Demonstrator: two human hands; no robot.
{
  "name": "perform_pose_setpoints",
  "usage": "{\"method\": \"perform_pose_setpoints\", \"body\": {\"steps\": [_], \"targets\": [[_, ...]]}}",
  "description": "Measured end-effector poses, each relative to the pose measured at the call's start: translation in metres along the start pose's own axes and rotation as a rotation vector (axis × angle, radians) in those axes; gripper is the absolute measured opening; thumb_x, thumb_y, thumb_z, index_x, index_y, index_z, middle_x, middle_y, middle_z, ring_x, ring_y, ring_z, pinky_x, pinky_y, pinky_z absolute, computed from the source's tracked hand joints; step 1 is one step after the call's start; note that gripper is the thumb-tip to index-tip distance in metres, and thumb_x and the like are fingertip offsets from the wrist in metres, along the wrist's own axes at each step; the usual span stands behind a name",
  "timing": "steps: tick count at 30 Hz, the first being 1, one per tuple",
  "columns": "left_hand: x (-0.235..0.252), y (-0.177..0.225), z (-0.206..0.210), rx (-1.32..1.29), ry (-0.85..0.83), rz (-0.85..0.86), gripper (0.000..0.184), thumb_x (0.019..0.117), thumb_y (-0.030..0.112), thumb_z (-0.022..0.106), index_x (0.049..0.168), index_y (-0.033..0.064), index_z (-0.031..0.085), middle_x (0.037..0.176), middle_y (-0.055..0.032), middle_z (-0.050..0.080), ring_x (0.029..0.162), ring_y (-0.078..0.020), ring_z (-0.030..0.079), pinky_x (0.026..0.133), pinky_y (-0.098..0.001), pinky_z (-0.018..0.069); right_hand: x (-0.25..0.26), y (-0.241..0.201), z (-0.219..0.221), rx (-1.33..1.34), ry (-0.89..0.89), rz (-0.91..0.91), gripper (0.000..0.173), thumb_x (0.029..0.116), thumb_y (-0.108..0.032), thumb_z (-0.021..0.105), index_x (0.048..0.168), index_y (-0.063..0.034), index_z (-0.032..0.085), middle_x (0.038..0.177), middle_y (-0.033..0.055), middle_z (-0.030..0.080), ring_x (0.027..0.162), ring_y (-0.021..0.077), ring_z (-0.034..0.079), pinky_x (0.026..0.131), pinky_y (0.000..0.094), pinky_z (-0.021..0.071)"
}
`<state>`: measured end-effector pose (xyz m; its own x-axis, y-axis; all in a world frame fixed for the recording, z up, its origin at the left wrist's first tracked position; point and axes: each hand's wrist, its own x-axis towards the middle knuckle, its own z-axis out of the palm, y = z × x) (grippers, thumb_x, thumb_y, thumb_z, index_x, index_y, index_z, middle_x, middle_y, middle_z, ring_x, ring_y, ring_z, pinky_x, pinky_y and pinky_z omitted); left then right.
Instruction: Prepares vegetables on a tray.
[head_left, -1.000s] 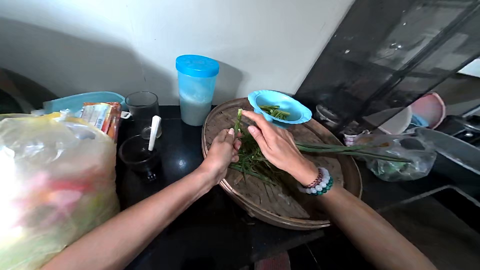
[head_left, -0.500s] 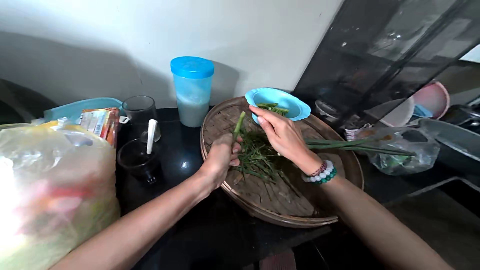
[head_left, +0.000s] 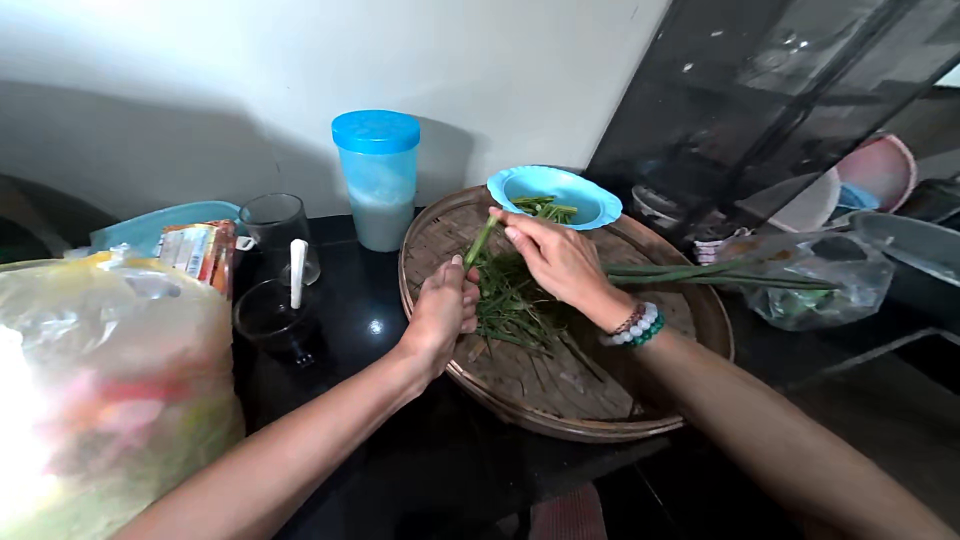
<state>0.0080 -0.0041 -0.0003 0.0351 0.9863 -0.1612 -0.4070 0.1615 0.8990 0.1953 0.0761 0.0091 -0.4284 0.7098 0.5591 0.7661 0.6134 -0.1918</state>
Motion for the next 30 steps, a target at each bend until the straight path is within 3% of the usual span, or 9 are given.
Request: {"method": "perform_pose_setpoints", "body": {"steps": [3,6,12,15,19,23,24,27,30], "targets": [[0.006,0.005,-0.003,-0.128,0.057,-0.040,0.038,0.1144,0.034,0.027,0.099,0.0095,0.052,0.057,0.0057,0.034,0.042,-0.0036,0.030,0.040,-0.0169,0.0272,-0.001,-0.008,0.000,0.012,0.048,-0.050,0.042,0.1109,-0.036,0.039,0.149,-0.0324,0.056,0.100,0.0087,0.071,0.078,0.0275,0.068,0.062,0.0518,0.0532],[0.009,0.006,-0.006,-0.208,0.083,-0.054,0.038,0.1141,0.035,0.028,0.097,0.0097,0.051,0.056,0.0054,0.037,0.041,-0.0027,0.031,0.039,-0.0158,0.0276,-0.007,-0.030,0.010,0.006,0.005,-0.196,0.042,0.1097,-0.037,0.041,0.148,-0.0358,0.056,0.093,0.0049,0.069,0.069,0.0230,0.065,0.054,0.0450,0.0512],[0.011,0.004,-0.011,-0.099,-0.009,-0.030,0.041,0.1140,0.038,0.025,0.093,0.0127,0.049,0.055,0.0072,0.032,0.041,-0.0022,0.028,0.040,-0.0157,0.0260,-0.009,-0.028,0.019,-0.015,0.002,-0.231,0.040,0.1091,-0.036,0.043,0.147,-0.0399,0.056,0.087,0.0029,0.067,0.061,0.0211,0.060,0.048,0.0403,0.0447],[0.007,0.003,-0.007,-0.093,-0.018,-0.054,0.041,0.1140,0.038,0.025,0.095,0.0117,0.050,0.056,0.0071,0.032,0.041,-0.0023,0.028,0.040,-0.0159,0.0263,-0.004,-0.020,0.014,-0.022,-0.017,-0.126,0.039,0.1095,-0.036,0.044,0.146,-0.0402,0.057,0.095,0.0062,0.070,0.069,0.0257,0.065,0.052,0.0466,0.0492],[0.002,0.004,-0.004,-0.132,0.011,-0.084,0.041,0.1141,0.036,0.026,0.096,0.0096,0.051,0.056,0.0061,0.034,0.041,-0.0028,0.030,0.039,-0.0156,0.0272,-0.003,0.004,0.003,0.048,-0.020,-0.003,0.039,0.1110,-0.036,0.041,0.146,-0.0307,0.059,0.111,0.0094,0.073,0.086,0.0320,0.071,0.066,0.0575,0.0542],[0.007,0.009,-0.005,-0.282,0.078,-0.112,0.038,0.1142,0.033,0.026,0.095,0.0093,0.049,0.054,0.0056,0.033,0.039,-0.0026,0.029,0.038,-0.0151,0.0269,0.000,-0.009,0.003,0.120,0.003,-0.086,0.041,0.1114,-0.034,0.036,0.145,-0.0287,0.060,0.133,-0.0010,0.069,0.102,0.0217,0.072,0.082,0.0531,0.0571],[0.009,0.009,-0.006,-0.301,0.068,-0.117,0.039,0.1141,0.034,0.026,0.095,0.0093,0.049,0.054,0.0055,0.034,0.039,-0.0023,0.030,0.037,-0.0149,0.0272,-0.002,-0.016,0.007,0.110,-0.006,-0.131,0.040,0.1110,-0.035,0.037,0.144,-0.0308,0.060,0.129,-0.0018,0.071,0.099,0.0198,0.072,0.080,0.0505,0.0580],[0.010,0.011,-0.011,-0.323,0.022,-0.144,0.043,0.1138,0.037,0.026,0.085,0.0122,0.046,0.055,0.0057,0.034,0.039,-0.0021,0.030,0.037,-0.0144,0.0262,-0.009,-0.028,0.022,0.061,-0.038,-0.235,0.041,0.1096,-0.038,0.041,0.147,-0.0398,0.056,0.089,0.0013,0.067,0.070,0.0201,0.064,0.055,0.0429,0.0513],[0.009,0.013,-0.014,-0.302,-0.022,-0.158,0.042,0.1139,0.034,0.025,0.082,0.0142,0.044,0.053,0.0068,0.033,0.039,-0.0012,0.029,0.037,-0.0136,0.0255,-0.009,-0.027,0.025,0.020,-0.021,-0.242,0.041,0.1090,-0.038,0.042,0.148,-0.0426,0.055,0.083,0.0020,0.064,0.063,0.0205,0.060,0.048,0.0403,0.0451]]}}
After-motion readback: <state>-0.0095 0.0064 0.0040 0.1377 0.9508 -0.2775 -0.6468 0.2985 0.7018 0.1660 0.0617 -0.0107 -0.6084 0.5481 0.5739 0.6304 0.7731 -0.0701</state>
